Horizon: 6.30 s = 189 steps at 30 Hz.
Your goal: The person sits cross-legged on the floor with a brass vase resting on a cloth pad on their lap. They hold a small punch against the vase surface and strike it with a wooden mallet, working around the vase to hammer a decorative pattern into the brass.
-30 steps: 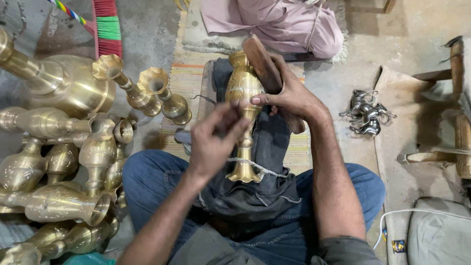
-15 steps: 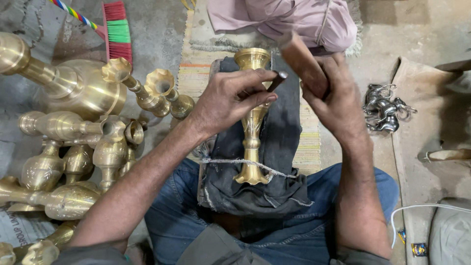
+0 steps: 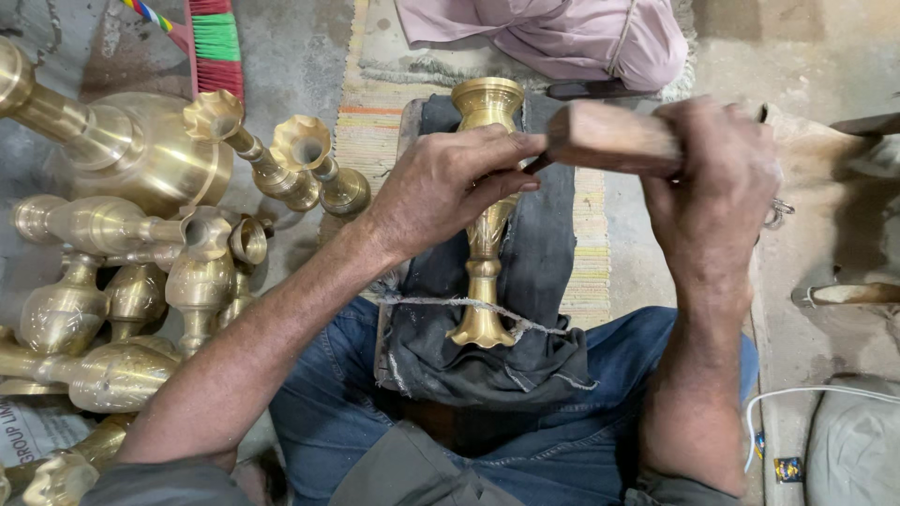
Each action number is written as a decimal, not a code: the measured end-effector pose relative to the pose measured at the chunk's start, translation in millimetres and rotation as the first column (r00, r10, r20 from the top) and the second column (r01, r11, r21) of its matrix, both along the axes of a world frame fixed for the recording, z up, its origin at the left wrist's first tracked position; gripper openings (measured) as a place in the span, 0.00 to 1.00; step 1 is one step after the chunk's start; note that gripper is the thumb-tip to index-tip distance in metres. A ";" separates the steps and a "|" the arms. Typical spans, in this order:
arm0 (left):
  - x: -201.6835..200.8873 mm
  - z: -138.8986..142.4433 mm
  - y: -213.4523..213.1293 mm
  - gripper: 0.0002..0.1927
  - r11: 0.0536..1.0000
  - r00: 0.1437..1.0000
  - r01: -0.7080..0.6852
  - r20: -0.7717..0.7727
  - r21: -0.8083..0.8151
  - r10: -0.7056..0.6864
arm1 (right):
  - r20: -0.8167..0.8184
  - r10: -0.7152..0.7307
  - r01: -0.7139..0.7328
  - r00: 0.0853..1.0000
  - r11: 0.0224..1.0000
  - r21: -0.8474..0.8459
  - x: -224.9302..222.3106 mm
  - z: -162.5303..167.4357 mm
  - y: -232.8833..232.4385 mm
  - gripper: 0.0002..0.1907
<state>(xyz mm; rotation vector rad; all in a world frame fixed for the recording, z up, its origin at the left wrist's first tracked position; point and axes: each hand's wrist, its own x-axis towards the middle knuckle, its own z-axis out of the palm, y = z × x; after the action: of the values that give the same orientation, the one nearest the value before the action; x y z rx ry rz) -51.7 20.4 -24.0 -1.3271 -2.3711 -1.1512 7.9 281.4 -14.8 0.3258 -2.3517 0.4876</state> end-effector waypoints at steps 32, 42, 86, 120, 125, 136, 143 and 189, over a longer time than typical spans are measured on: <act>-2.3 -4.8 -7.0 0.21 1.000 1.000 -0.011 -0.027 -0.018 0.010 | -0.015 -0.163 0.163 0.986 0.965 0.207 15.4 3.8 -2.9 0.15; 0.9 -9.8 -12.1 0.21 0.999 0.999 0.019 -0.029 0.042 -0.018 | 0.127 0.108 -0.061 0.986 0.944 -0.325 15.0 29.1 -21.2 0.15; -3.1 -17.0 -29.5 0.20 0.988 0.998 0.050 -0.052 0.146 -0.043 | 0.044 -0.010 0.000 0.999 0.978 0.207 24.7 41.0 -15.3 0.13; -3.7 -28.4 -38.2 0.20 0.971 0.997 0.068 0.021 0.229 -0.075 | 0.110 -0.049 0.017 0.993 0.961 0.275 28.0 52.6 -25.4 0.13; -2.5 -31.8 -39.2 0.20 0.967 0.996 0.075 0.034 0.245 -0.086 | 0.063 -0.043 0.023 0.997 0.955 0.296 25.1 52.0 -26.9 0.12; 0.9 -26.4 -43.9 0.18 0.962 0.996 0.058 0.042 0.267 -0.072 | 0.064 -0.038 0.017 0.997 0.953 0.303 20.0 49.4 -24.7 0.12; -0.6 -27.9 -44.6 0.18 0.951 0.991 0.047 0.104 0.305 -0.083 | 0.039 -0.016 0.003 0.999 0.946 0.325 19.9 48.4 -22.0 0.11; 4.6 -44.8 -50.4 0.14 0.909 0.964 -0.099 0.267 0.406 -0.014 | -0.115 -0.016 0.090 0.993 0.735 0.672 10.3 74.6 -52.1 0.11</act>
<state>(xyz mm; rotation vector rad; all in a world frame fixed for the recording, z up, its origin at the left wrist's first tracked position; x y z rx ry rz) -47.1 -30.1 -68.9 -1.0223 -2.1237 -1.7947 18.2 229.4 59.8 0.5958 -2.3481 -0.4457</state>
